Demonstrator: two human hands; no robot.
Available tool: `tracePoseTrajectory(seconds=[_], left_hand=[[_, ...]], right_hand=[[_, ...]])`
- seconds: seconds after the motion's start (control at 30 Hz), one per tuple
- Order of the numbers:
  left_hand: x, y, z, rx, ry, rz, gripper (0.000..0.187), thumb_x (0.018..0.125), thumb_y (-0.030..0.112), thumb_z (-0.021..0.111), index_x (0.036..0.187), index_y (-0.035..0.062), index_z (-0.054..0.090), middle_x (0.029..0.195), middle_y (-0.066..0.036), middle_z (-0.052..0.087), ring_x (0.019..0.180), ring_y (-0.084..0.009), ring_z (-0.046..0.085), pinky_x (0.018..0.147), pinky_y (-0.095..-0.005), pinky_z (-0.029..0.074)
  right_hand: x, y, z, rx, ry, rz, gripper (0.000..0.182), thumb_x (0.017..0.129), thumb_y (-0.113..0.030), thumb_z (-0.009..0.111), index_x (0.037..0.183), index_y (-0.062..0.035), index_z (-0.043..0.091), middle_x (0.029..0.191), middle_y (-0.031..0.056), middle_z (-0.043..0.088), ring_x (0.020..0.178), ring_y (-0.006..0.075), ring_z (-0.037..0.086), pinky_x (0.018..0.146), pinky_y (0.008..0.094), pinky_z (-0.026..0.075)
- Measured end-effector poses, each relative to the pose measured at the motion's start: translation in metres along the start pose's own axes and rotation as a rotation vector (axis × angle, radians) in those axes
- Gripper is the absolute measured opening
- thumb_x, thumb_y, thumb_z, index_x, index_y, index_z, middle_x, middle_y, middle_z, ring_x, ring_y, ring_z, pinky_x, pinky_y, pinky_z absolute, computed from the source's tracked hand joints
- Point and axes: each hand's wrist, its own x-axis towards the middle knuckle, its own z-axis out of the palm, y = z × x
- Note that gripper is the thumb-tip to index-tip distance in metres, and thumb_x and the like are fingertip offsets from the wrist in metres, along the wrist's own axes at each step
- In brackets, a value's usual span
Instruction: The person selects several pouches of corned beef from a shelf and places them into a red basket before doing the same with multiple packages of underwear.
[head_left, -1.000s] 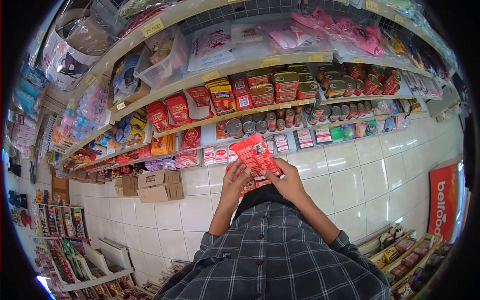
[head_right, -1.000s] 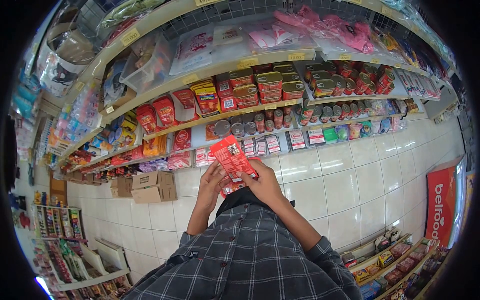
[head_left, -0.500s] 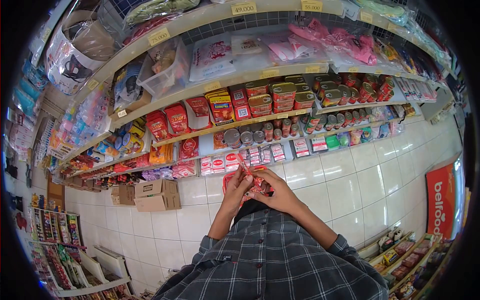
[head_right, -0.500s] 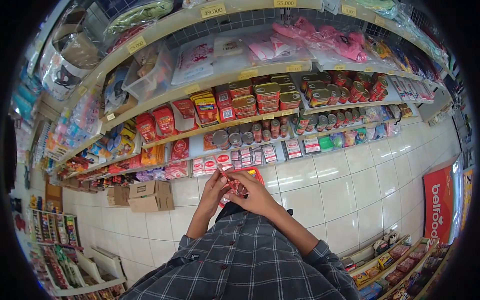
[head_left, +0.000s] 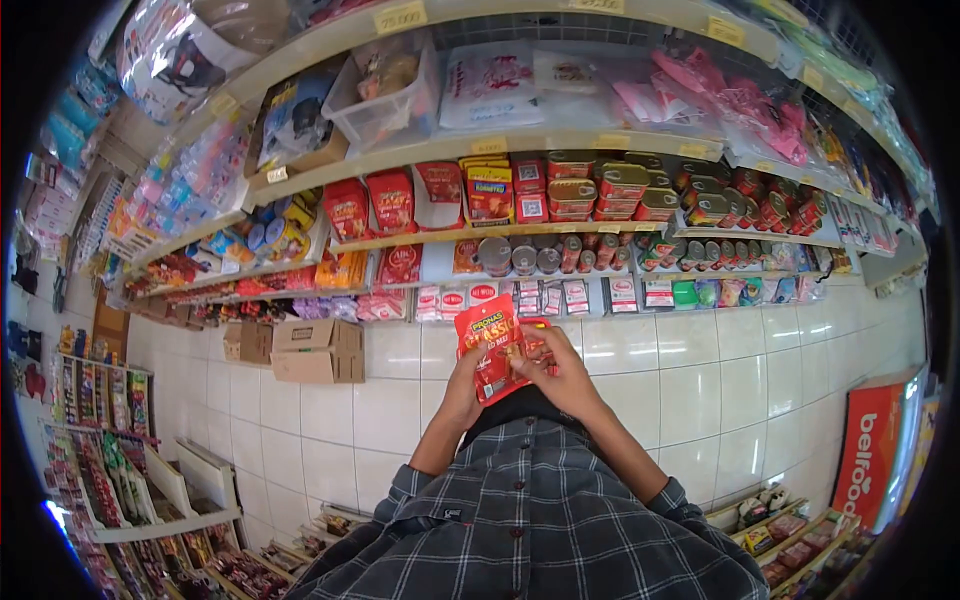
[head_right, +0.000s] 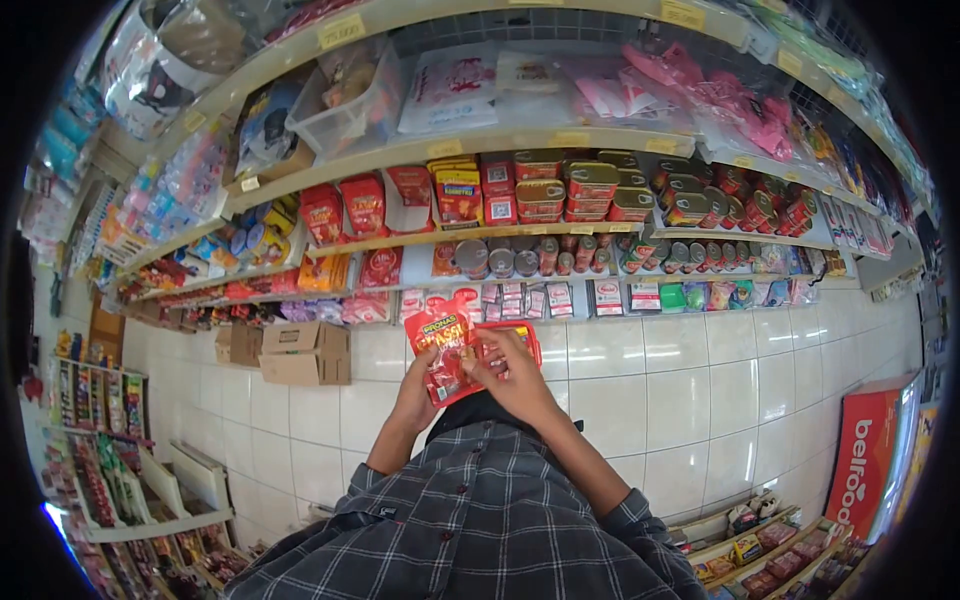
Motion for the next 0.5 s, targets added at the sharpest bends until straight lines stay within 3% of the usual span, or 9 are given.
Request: tracePoseTrajectory(seconds=[0.03, 0.13, 0.27, 0.37, 0.5], left_hand=[[0.003, -0.004, -0.012, -0.032, 0.009, -0.006, 0.039, 0.096, 0.032, 0.045, 0.121, 0.0015, 0.048, 0.113, -0.011, 0.06, 0.103, -0.0198, 0.061, 0.09, -0.0345, 0.05], [-0.007, -0.001, -0.019, -0.078, 0.099, -0.008, 0.039, 0.095, 0.031, 0.046, 0.12, 0.0011, 0.049, 0.112, -0.011, 0.061, 0.101, -0.0192, 0.062, 0.088, -0.0332, 0.051], [-0.008, 0.013, -0.038, -0.014, 0.101, -0.028, 0.037, 0.094, 0.031, 0.048, 0.117, 0.0012, 0.052, 0.111, -0.01, 0.061, 0.096, -0.017, 0.063, 0.084, -0.0313, 0.052], [0.003, 0.027, -0.068, 0.184, 0.073, -0.006, 0.04, 0.094, 0.031, 0.048, 0.12, 0.0004, 0.051, 0.112, -0.01, 0.061, 0.096, -0.0172, 0.062, 0.084, -0.0311, 0.05], [0.002, 0.064, -0.1, 0.277, 0.037, 0.105, 0.055, 0.091, 0.036, 0.049, 0.134, 0.002, 0.042, 0.125, -0.011, 0.054, 0.113, -0.0212, 0.052, 0.096, -0.0355, 0.041]], right_hand=[[0.002, 0.003, 0.005, 0.073, 0.007, 0.1, 0.038, 0.086, -0.015, 0.067, 0.118, -0.0015, 0.053, 0.105, 0.0045, 0.058, 0.088, 0.0105, 0.057, 0.077, 0.023, 0.046], [0.005, 0.02, 0.013, 0.498, -0.215, 0.33, 0.031, 0.089, -0.014, 0.063, 0.116, -0.0012, 0.054, 0.1, 0.0029, 0.062, 0.087, 0.0097, 0.059, 0.077, 0.0235, 0.047], [0.01, 0.007, 0.03, 0.586, -0.32, 0.498, 0.025, 0.089, -0.011, 0.061, 0.112, -0.0022, 0.055, 0.1, 0.003, 0.064, 0.084, 0.0096, 0.061, 0.077, 0.0232, 0.048], [0.025, 0.023, 0.047, 0.535, -0.242, 0.48, 0.025, 0.089, -0.01, 0.061, 0.112, -0.0028, 0.055, 0.098, 0.0028, 0.064, 0.085, 0.0097, 0.061, 0.076, 0.0234, 0.048], [0.051, 0.049, 0.062, 0.474, 0.001, 0.433, 0.025, 0.088, -0.008, 0.059, 0.113, -0.0036, 0.055, 0.099, 0.0041, 0.064, 0.088, 0.0105, 0.06, 0.075, 0.0242, 0.048]])
